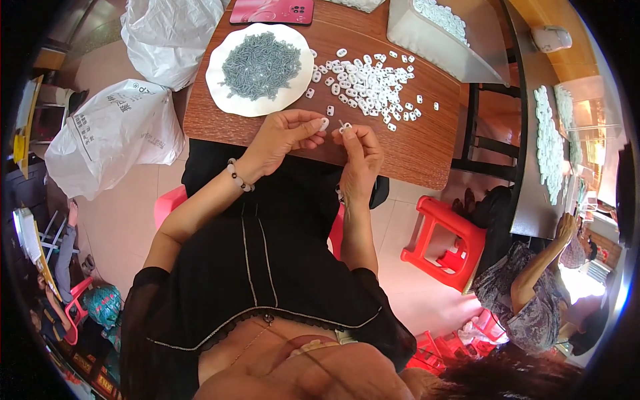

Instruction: The recorder is manually assembling small plastic components by inserting black beads into white circular plastic housings.

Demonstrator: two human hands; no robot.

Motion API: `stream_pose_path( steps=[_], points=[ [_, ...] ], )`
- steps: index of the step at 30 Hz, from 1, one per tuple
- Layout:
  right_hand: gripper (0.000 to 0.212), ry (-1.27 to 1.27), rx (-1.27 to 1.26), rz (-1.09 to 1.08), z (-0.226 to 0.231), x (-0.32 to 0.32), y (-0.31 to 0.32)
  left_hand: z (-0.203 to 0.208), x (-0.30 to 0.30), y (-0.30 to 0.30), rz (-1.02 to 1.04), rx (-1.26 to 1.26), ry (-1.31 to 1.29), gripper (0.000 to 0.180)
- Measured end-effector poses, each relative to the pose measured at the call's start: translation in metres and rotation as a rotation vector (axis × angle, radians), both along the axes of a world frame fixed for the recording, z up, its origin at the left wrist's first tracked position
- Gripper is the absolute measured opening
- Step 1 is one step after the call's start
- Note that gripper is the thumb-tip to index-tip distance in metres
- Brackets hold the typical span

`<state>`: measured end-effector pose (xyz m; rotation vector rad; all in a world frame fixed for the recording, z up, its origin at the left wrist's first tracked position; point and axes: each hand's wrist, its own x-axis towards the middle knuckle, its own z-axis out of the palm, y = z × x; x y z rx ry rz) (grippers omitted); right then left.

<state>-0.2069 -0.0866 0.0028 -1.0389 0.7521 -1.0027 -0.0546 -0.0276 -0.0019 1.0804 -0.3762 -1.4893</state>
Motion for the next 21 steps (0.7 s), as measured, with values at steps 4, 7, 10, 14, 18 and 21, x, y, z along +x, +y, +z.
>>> stream_pose_path(
  steps=[4,7,10,14,18,21],
  points=[
    [0.010,0.043,-0.004,-0.004,-0.002,0.000,0.000,-0.004,0.007,0.005,0.006,0.042,0.082,0.025],
    [0.010,0.069,-0.024,0.011,-0.003,-0.001,0.001,-0.006,0.009,0.008,0.004,0.053,0.134,0.024],
    [0.008,0.067,-0.016,0.079,-0.001,-0.001,0.003,-0.007,0.009,0.010,0.011,0.061,0.160,0.024],
    [0.008,0.119,-0.040,0.098,-0.002,0.000,0.004,-0.010,0.009,0.011,0.013,0.057,0.164,0.023],
    [0.009,0.131,-0.035,0.085,0.002,0.002,0.007,-0.011,0.009,0.011,0.005,0.046,0.162,0.023],
    [0.010,0.105,0.002,0.088,0.005,0.002,0.007,-0.010,0.008,0.010,0.005,0.044,0.147,0.022]
  ],
)
